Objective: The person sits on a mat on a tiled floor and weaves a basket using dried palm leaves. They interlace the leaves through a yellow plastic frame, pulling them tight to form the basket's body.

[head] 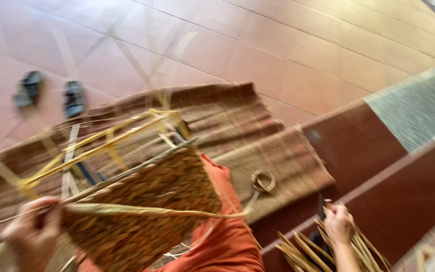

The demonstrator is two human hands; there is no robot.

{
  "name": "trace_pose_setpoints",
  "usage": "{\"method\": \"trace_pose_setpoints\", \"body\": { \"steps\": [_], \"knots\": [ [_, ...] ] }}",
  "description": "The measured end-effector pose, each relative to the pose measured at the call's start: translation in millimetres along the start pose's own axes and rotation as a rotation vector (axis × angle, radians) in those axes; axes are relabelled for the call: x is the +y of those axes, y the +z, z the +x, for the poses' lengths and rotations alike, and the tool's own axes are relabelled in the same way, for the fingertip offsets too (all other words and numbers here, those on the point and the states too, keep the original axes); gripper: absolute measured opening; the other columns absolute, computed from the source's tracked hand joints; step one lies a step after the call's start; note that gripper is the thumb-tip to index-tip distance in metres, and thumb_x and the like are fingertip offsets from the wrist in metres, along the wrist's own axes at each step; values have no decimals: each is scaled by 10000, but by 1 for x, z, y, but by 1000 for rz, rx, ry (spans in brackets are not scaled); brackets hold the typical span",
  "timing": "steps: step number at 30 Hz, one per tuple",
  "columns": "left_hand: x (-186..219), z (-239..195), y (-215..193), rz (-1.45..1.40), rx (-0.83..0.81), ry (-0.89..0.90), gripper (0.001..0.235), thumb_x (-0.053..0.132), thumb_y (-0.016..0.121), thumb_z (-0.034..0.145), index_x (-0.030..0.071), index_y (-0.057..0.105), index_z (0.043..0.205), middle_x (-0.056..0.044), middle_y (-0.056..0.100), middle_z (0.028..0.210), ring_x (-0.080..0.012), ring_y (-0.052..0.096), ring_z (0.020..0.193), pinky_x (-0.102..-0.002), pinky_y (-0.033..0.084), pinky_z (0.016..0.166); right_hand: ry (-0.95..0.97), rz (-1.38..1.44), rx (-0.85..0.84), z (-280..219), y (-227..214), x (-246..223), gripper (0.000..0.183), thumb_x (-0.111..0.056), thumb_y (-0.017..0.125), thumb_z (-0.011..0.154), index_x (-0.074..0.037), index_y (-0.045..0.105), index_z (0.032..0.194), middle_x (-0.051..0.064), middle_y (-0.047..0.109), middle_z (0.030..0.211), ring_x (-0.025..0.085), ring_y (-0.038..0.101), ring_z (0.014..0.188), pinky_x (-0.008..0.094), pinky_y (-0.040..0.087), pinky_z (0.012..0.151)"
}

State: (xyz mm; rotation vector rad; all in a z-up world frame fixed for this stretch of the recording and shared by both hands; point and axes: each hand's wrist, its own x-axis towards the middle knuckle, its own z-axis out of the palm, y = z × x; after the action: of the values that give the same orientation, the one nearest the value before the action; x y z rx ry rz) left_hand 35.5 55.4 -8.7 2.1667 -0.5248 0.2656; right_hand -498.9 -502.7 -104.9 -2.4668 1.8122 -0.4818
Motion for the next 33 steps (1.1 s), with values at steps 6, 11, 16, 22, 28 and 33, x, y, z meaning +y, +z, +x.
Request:
{"method": "trace_pose_setpoints", "body": {
  "steps": [6,11,16,22,28,33],
  "knots": [
    [61,20,-14,144,120,286,138,86,761,889,46,735,1018,-132,737,1004,-258,730,839,-362,600,730,-206,972,-278,0,-7,-171,143,-146,645,1020,-61,611,1129,52,699,869,119,613,712,273,506,629],
    [57,16,-7,-34,126,232,92,54,761,879,50,711,957,-102,746,939,-197,745,823,-303,634,718,-724,952,-545,-74,-87,-376,134,-102,760,854,-67,764,983,21,744,727,83,646,632,242,543,571],
    [31,2,15,87,273,440,63,27,731,903,64,702,946,-142,736,1061,-251,748,934,-299,634,741,-1362,1008,-190,-125,-137,-523,100,-102,761,854,-54,698,915,81,723,1003,245,648,942,370,527,811],
    [45,-14,-9,208,116,522,134,4,664,953,-4,685,1085,-202,627,1357,-259,726,990,-315,641,807,-1373,637,-272,-149,-132,-594,177,-277,733,881,-103,732,849,19,725,915,248,581,963,444,401,833],
    [69,-10,-32,249,99,604,151,19,660,887,13,657,1038,-219,591,1416,-315,691,1037,-349,614,827,-1426,574,-364,-143,-128,-608,240,-378,758,834,-142,749,797,20,699,804,250,573,877,433,396,854],
    [62,-5,-25,143,92,578,54,48,619,980,17,581,1003,-181,682,1200,-294,700,976,-357,612,794,-1527,481,-127,-151,-107,-612,275,-331,735,843,-103,675,702,66,673,732,240,581,769,446,409,803]
  ]
}}
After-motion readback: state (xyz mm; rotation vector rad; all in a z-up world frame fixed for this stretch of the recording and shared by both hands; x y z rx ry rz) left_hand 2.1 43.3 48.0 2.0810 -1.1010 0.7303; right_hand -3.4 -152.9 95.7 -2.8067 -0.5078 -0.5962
